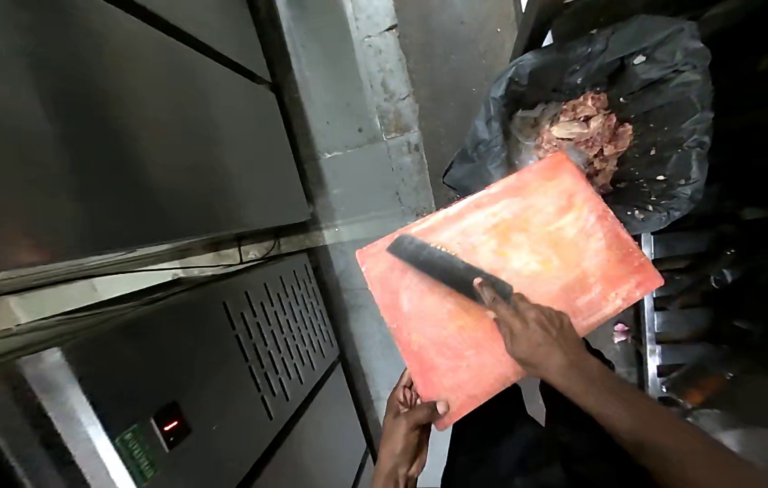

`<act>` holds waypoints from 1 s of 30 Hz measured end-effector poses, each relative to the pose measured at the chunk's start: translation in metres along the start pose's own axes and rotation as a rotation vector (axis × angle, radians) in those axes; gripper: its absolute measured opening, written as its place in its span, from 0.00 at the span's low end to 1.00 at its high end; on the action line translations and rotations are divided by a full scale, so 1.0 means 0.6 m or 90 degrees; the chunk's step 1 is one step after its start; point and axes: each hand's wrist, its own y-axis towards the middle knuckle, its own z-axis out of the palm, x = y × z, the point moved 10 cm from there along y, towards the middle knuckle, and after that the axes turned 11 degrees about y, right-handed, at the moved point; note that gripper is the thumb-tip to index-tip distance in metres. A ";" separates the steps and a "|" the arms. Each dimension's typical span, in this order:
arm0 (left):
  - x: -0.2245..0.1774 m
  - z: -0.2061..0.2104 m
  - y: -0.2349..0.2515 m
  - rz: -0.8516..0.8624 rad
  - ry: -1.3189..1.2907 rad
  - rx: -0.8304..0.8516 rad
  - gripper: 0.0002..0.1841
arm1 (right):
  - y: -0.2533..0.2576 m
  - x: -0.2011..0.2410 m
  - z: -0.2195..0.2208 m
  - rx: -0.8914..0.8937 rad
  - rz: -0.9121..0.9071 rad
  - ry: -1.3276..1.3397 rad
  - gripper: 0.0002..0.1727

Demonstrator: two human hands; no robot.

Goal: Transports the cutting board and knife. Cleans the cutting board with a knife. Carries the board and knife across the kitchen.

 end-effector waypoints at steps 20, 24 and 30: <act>-0.014 0.007 -0.002 0.038 0.082 0.004 0.32 | -0.013 0.000 -0.073 -0.037 0.037 0.165 0.28; -0.013 0.013 0.013 0.032 0.092 -0.003 0.31 | -0.059 0.063 0.046 0.132 -0.019 0.114 0.34; 0.016 0.010 0.016 0.008 0.094 -0.006 0.30 | 0.032 -0.097 -0.036 0.096 0.173 0.038 0.31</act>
